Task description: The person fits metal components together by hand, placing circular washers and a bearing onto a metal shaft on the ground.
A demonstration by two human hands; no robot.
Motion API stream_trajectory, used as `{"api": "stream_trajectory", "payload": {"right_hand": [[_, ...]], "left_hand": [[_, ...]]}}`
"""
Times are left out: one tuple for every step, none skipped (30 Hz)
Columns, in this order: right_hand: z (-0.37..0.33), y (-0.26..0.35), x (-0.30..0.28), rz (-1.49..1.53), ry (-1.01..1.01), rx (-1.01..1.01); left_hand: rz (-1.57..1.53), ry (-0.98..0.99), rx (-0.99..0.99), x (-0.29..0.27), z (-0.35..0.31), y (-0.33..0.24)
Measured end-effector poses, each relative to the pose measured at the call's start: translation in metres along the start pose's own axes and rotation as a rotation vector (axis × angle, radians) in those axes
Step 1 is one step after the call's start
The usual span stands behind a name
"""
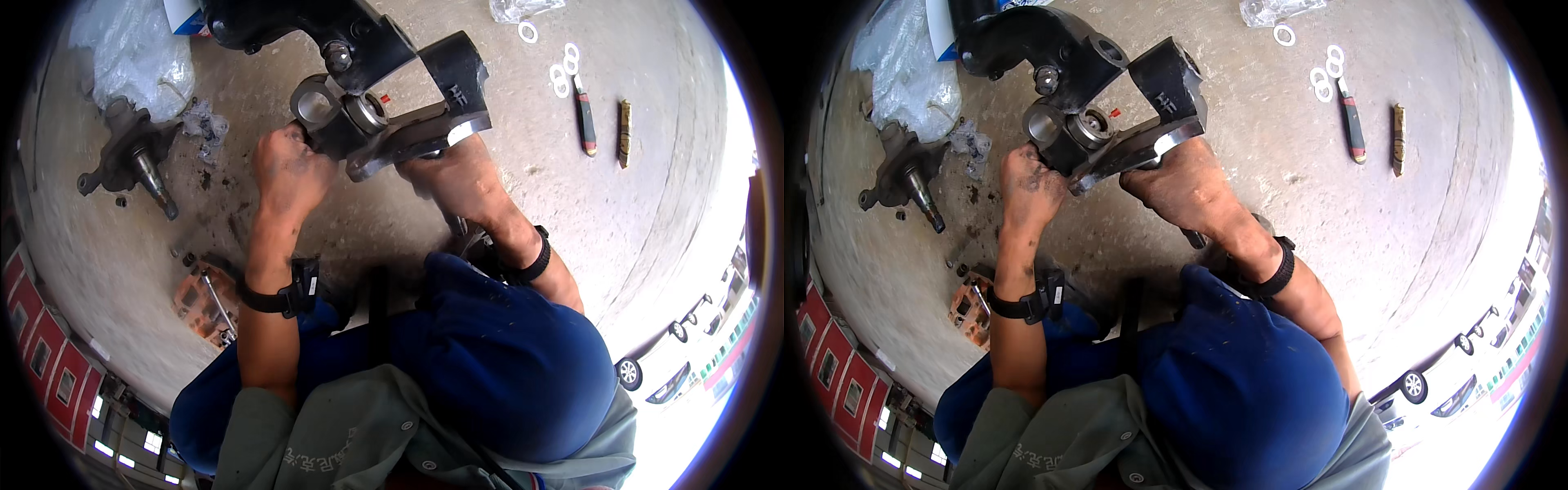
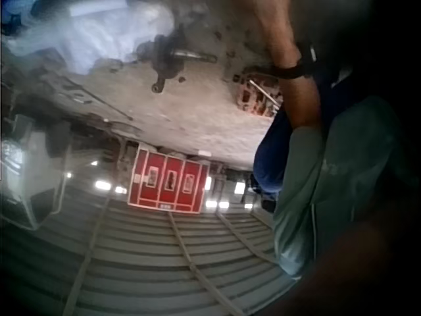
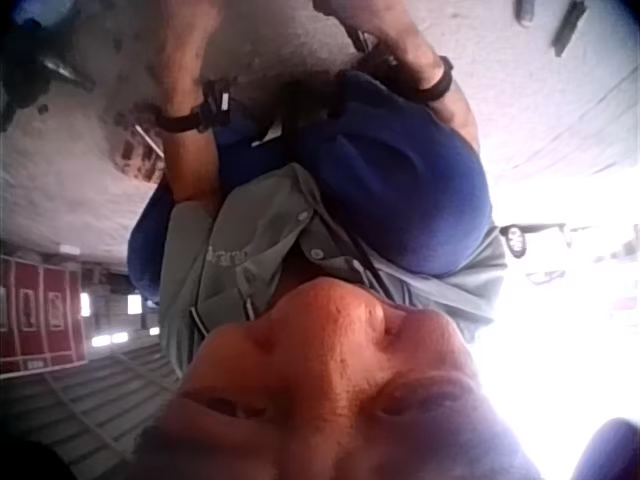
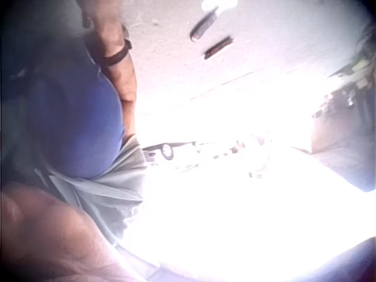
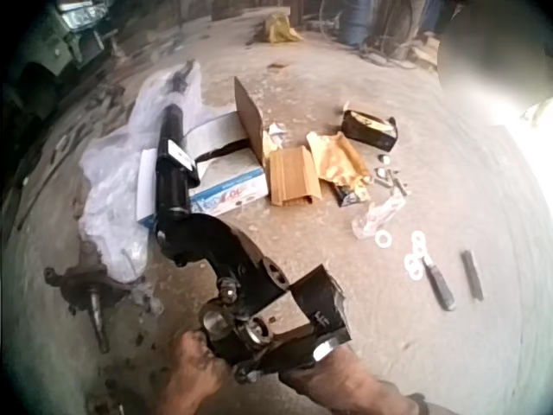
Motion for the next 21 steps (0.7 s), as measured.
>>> {"api": "stream_trajectory", "payload": {"right_hand": [[0.004, -0.003, 0.0, -0.012, 0.003, -0.038], [0.006, -0.004, 0.0, -0.024, 0.006, -0.075], [0.005, -0.004, -0.002, -0.035, -0.013, -0.088], [0.004, -0.002, -0.002, -0.047, -0.027, -0.105], [0.004, -0.001, -0.003, -0.058, -0.041, -0.121], [0.007, 0.001, -0.002, -0.075, -0.034, -0.158], [0.011, 0.001, -0.002, -0.093, -0.026, -0.195], [0.014, 0.002, -0.002, -0.111, -0.019, -0.233], [0.018, 0.001, -0.002, -0.112, -0.005, -0.231], [0.02, -0.002, -0.001, -0.115, 0.011, -0.227], [0.022, -0.003, 0.001, -0.117, 0.027, -0.222], [0.019, -0.005, 0.0, -0.077, 0.022, -0.162], [0.01, -0.003, 0.0, -0.037, 0.018, -0.099], [0.005, -0.004, 0.001, 0.003, 0.015, -0.035], [0.003, -0.005, 0.002, 0.014, 0.013, -0.026], [0.003, -0.005, 0.002, 0.022, 0.01, -0.02], [0.003, -0.004, 0.002, 0.03, 0.008, -0.015], [0.0, -0.003, 0.002, 0.032, 0.003, -0.004], [-0.004, -0.001, 0.002, 0.038, -0.002, 0.007], [-0.005, -0.001, 0.002, 0.044, -0.008, 0.018], [-0.005, -0.001, 0.004, 0.044, 0.006, 0.03]], "left_hand": [[0.009, -0.007, 0.008, -0.005, -0.003, -0.009], [0.017, -0.015, 0.017, -0.008, -0.005, -0.015], [0.019, -0.022, 0.031, -0.007, -0.005, -0.016], [0.023, -0.034, 0.041, -0.006, -0.005, -0.014], [0.026, -0.046, 0.051, -0.006, -0.005, -0.013], [0.011, -0.06, 0.022, -0.004, -0.005, -0.007], [-0.004, -0.074, -0.007, -0.003, -0.005, -0.002], [-0.02, -0.089, -0.036, -0.004, -0.005, 0.001], [0.005, -0.09, -0.03, -0.005, -0.004, -0.001], [0.028, -0.09, -0.025, -0.004, -0.003, -0.001], [0.051, -0.091, -0.022, -0.005, -0.003, -0.001], [0.002, -0.093, -0.012, -0.006, -0.003, -0.002], [-0.048, -0.094, -0.005, -0.009, -0.004, -0.002], [-0.097, -0.095, 0.001, -0.011, -0.005, -0.003], [-0.1, -0.085, -0.009, -0.012, -0.006, -0.003], [-0.105, -0.079, -0.016, -0.012, -0.005, -0.004], [-0.11, -0.074, -0.024, -0.012, -0.005, -0.004], [-0.069, -0.029, -0.006, -0.009, -0.003, -0.003], [-0.026, 0.019, 0.012, -0.006, -0.001, 0.001], [0.018, 0.066, 0.03, -0.003, 0.0, 0.005], [-0.01, 0.075, 0.035, -0.002, 0.002, 0.012]]}}
Point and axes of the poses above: each hand's wrist, its own z-axis towards the middle knuckle, its own x-axis out of the palm, y = z × x, the point moved 10 cm from there along z, towards the middle knuckle, and after that the axes turned 2 degrees about -x, right-handed, at the moved point
